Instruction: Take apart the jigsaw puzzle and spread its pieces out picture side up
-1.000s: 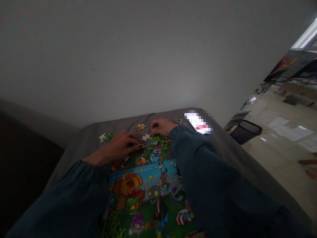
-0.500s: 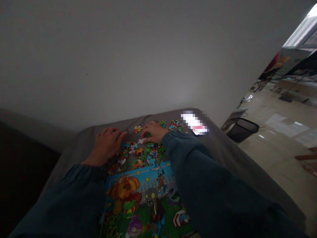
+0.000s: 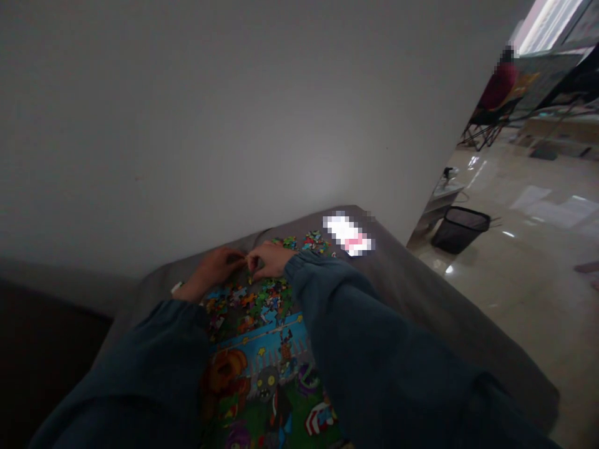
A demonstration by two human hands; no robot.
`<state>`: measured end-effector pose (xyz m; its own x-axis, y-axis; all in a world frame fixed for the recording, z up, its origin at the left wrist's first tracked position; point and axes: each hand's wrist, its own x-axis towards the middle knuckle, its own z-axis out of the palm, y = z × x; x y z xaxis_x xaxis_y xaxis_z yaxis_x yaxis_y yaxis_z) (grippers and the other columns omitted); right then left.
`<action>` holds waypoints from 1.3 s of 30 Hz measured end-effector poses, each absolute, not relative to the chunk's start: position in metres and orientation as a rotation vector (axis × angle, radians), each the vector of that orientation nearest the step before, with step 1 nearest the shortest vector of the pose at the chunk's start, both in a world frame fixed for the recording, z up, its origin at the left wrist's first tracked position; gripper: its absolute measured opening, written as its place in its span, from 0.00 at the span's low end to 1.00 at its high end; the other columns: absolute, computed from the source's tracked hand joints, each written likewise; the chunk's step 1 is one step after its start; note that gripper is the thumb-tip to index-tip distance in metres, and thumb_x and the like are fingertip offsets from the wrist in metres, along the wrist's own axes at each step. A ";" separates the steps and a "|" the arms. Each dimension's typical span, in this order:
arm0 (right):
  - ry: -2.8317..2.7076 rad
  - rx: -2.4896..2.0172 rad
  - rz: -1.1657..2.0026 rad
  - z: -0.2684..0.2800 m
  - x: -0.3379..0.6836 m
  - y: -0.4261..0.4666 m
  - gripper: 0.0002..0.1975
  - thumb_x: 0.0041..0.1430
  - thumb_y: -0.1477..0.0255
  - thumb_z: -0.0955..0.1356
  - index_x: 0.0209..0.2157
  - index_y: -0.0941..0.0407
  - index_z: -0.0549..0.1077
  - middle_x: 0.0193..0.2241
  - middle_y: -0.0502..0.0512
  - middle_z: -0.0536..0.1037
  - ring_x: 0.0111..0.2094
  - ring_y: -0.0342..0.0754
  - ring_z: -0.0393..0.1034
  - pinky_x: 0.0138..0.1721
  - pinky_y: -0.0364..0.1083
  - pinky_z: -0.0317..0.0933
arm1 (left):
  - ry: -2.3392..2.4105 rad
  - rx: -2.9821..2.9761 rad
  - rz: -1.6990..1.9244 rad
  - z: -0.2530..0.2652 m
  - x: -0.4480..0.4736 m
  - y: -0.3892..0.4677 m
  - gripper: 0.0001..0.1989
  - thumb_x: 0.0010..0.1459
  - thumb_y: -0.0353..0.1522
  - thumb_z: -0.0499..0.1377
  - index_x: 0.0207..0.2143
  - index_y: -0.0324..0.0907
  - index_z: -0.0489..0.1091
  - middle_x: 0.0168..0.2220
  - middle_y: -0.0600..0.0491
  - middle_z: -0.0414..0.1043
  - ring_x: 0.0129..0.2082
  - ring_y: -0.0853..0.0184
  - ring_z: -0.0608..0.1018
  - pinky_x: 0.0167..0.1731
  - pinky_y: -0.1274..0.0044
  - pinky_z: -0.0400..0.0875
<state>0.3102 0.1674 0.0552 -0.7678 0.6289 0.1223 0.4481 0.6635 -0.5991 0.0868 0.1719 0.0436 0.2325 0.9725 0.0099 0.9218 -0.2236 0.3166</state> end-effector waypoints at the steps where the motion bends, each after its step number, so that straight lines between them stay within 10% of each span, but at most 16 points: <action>1: -2.577 -0.808 0.854 0.066 0.317 0.170 0.06 0.53 0.76 0.77 0.34 0.56 0.78 0.35 0.50 0.81 0.41 0.47 0.72 0.45 0.46 0.61 | 1.789 2.224 0.297 0.045 0.085 0.173 0.26 0.51 0.55 0.58 0.35 0.44 0.81 0.39 0.48 0.83 0.41 0.54 0.81 0.41 0.70 0.74; 7: -2.123 -0.730 0.672 0.126 0.371 0.173 0.05 0.65 0.75 0.67 0.36 0.58 0.76 0.33 0.51 0.79 0.35 0.43 0.71 0.41 0.44 0.64 | 1.908 2.047 0.300 0.051 0.074 0.175 0.28 0.42 0.59 0.61 0.29 0.43 0.78 0.30 0.50 0.81 0.31 0.57 0.80 0.26 0.75 0.68; 14: -1.933 -1.032 0.241 0.052 0.401 0.156 0.06 0.60 0.80 0.67 0.33 0.57 0.75 0.35 0.57 0.79 0.40 0.51 0.69 0.48 0.51 0.61 | 2.083 2.010 0.230 0.063 0.061 0.174 0.24 0.42 0.55 0.63 0.25 0.44 0.77 0.26 0.50 0.79 0.29 0.59 0.79 0.22 0.76 0.62; 27: -1.822 -1.196 0.095 0.072 0.478 0.158 0.03 0.55 0.76 0.65 0.30 0.53 0.67 0.29 0.53 0.72 0.32 0.48 0.63 0.38 0.47 0.58 | 1.960 2.358 0.334 0.087 0.053 0.113 0.22 0.54 0.45 0.54 0.44 0.43 0.76 0.47 0.45 0.79 0.49 0.48 0.78 0.55 0.57 0.70; 39: -1.747 -1.172 0.088 0.038 0.509 0.086 0.21 0.54 0.74 0.62 0.18 0.51 0.42 0.13 0.42 0.48 0.17 0.40 0.43 0.22 0.44 0.44 | 1.773 2.335 0.595 0.049 0.081 -0.005 0.24 0.61 0.53 0.51 0.42 0.51 0.80 0.47 0.48 0.82 0.48 0.54 0.82 0.52 0.66 0.77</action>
<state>0.5086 0.0862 0.0384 -0.0420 0.7334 0.6785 0.6611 0.5296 -0.5315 0.0813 -0.0054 0.0488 0.2229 0.9496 0.2205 0.8903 -0.2904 0.3507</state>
